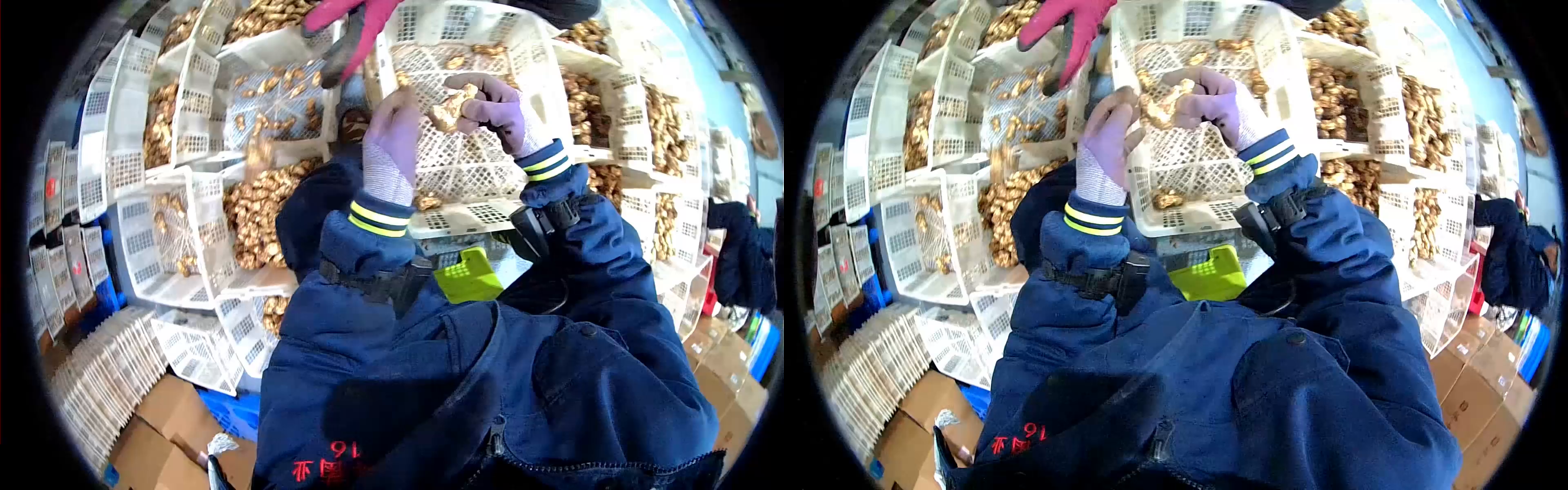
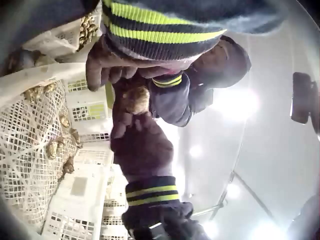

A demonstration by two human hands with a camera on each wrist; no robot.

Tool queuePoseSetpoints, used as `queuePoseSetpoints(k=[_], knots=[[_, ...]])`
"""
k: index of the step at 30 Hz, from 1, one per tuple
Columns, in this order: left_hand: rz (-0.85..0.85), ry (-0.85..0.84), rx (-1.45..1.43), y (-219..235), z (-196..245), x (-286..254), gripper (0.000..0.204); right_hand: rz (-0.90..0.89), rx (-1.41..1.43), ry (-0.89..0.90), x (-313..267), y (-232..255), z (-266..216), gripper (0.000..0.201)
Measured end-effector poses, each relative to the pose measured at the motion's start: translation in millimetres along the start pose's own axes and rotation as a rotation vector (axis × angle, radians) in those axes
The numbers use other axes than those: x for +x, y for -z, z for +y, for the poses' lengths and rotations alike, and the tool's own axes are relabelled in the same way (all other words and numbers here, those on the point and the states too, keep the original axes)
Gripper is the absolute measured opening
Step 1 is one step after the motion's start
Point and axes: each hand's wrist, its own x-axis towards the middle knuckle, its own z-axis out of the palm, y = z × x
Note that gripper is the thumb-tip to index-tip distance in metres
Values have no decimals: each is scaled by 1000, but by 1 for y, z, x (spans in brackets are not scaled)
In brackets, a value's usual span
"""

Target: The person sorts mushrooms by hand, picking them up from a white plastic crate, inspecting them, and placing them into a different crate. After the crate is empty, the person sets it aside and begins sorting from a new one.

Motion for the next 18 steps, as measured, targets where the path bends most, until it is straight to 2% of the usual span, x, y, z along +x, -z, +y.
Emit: queuePoseSetpoints(k=[2, 3, 5, 6, 9, 10, 11, 13, 14, 17, 18], knots=[[-175, 49, 0, -3, -1, -4, 32, 64, -68, 79, -23, -12, -26, 35], [-270, 139, -125, -10, 2, -6, 35, 87, -29, 96, -31, -13, -29, 35], [-337, 334, -395, -25, 7, -10, 38, 179, -225, 260, -41, -12, -30, 38], [-363, 374, -403, -27, 7, -9, 41, 195, -255, 256, -45, -9, -30, 39], [-397, 110, -271, -30, 11, -14, 46, 303, -805, 389, -58, -3, -26, 38], [-400, 71, -227, -33, 17, -18, 41, 362, -788, 240, -67, -11, -32, 37], [-394, 29, -185, -32, 13, -15, 40, 357, -782, 185, -69, -8, -27, 38], [-372, -55, -103, -31, 7, -11, 39, 234, -672, 85, -80, -16, -41, 33], [-261, 9, -183, -34, 3, -11, 29, 186, -425, 154, -77, -14, -25, 31], [-336, -137, -234, -35, -13, -12, 21, 133, -298, 57, -80, -18, -31, 31], [-358, -257, -189, -37, -7, -16, 20, 124, -284, 124, -75, -22, -25, 31]])
